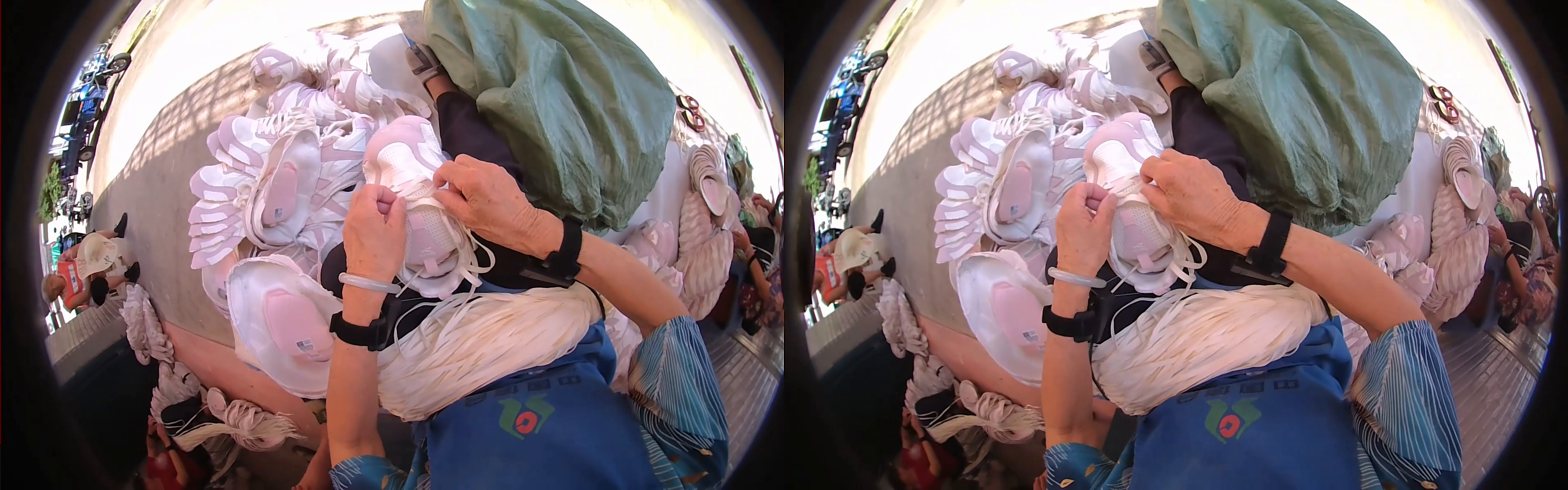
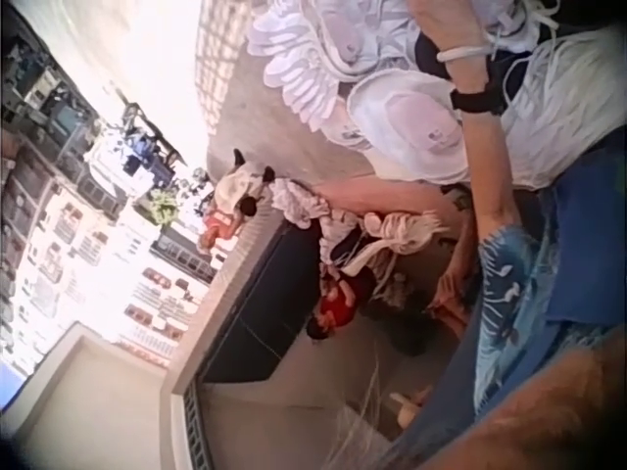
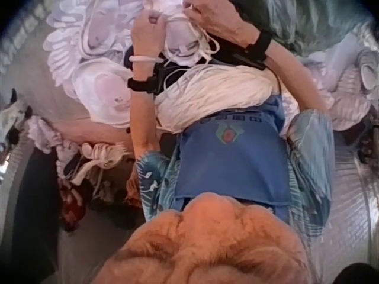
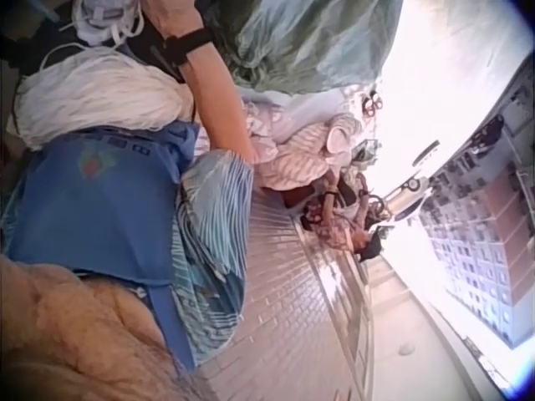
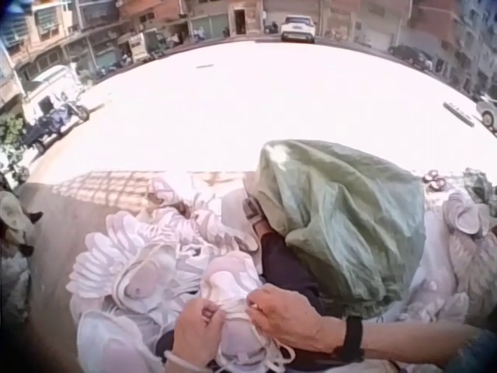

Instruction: The recorder is lacing a white and pink sneaker, pulling laces through eyelets.

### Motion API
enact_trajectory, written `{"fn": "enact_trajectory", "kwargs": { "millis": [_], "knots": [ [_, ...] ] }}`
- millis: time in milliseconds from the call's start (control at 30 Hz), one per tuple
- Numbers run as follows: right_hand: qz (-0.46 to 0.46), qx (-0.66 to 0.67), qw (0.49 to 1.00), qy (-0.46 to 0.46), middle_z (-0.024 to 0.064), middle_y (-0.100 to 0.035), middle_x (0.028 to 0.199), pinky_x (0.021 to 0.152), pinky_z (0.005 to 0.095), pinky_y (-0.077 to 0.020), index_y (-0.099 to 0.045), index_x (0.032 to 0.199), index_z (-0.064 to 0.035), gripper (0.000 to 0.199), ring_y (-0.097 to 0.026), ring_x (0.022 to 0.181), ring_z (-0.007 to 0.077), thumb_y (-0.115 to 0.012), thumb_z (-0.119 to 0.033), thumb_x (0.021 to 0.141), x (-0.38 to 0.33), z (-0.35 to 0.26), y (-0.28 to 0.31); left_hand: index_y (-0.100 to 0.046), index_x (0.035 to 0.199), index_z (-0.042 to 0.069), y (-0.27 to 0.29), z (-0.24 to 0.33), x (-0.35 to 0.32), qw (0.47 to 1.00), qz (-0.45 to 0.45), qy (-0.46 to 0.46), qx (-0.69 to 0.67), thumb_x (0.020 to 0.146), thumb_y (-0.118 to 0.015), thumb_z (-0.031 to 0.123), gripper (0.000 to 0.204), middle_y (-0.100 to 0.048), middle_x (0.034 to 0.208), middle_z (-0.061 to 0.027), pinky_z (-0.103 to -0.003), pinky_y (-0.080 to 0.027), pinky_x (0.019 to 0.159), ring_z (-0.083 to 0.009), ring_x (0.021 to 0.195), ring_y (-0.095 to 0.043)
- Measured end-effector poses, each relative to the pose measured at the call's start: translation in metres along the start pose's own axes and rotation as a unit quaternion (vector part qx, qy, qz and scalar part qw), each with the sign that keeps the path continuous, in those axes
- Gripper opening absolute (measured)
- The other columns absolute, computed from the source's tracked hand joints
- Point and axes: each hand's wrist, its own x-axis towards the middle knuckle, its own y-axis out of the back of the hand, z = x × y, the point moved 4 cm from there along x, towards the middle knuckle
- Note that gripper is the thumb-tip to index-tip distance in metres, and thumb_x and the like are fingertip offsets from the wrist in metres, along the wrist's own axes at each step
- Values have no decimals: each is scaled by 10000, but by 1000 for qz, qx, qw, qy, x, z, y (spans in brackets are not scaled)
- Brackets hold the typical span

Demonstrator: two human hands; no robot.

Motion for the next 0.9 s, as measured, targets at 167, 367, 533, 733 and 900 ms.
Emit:
{"fn": "enact_trajectory", "kwargs": {
  "millis": [167, 367, 533, 733, 900],
  "knots": [
    [19, -33, 999, 20, 136, -589, 822, 639, 413, -488, -612, 923, -37, 149, -605, 702, 345, -600, -170, 857, 3, -1, -5, -591, 883, 1, 0, 5, 0, 998, 23, -46, 48, 806, -640, 72, 116, -594, 762, -100, -318, -473, 615, -203, 654, -572],
    [-54, -40, 998, -3, 171, -621, 861, 647, 428, -500, -557, 980, -27, 257, -626, 759, 371, -644, -218, 831, -7, -9, -2, -603, 899, 21, 2, 13, -1, 997, 36, -71, 9, 804, -647, 56, 110, -587, 827, -103, -301, -468, 601, -188, 667, -577],
    [-76, -72, 995, 7, 212, -641, 765, 619, 465, -520, -474, 963, 23, 348, -650, 730, 397, -655, -236, 817, -11, -20, -2, -614, 892, 23, 1, 28, 6, 994, 24, -104, 6, 809, -661, 89, 116, -586, 847, -119, -318, -468, 612, -215, 676, -578],
    [-93, -63, 993, -32, 193, -624, 704, 629, 452, -492, -565, 848, -6, 252, -624, 708, 395, -661, -234, 800, -14, -13, -2, -618, 801, 2, -10, 28, 27, 995, -69, -53, 57, 780, -694, 241, 252, -610, 753, -126, -367, -468, 632, -263, 675, -589],
    [-122, -23, 992, -15, 238, -604, 657, 636, 458, -518, -624, 674, 13, 297, -633, 671, 397, -585, -259, 788, -6, -2, -8, -623, 743, -2, -15, 27, 43, 990, -104, -29, 90, 748, -710, 274, 289, -628, 708, -132, -365, -475, 632, -274, 658, -603]
  ]
}}
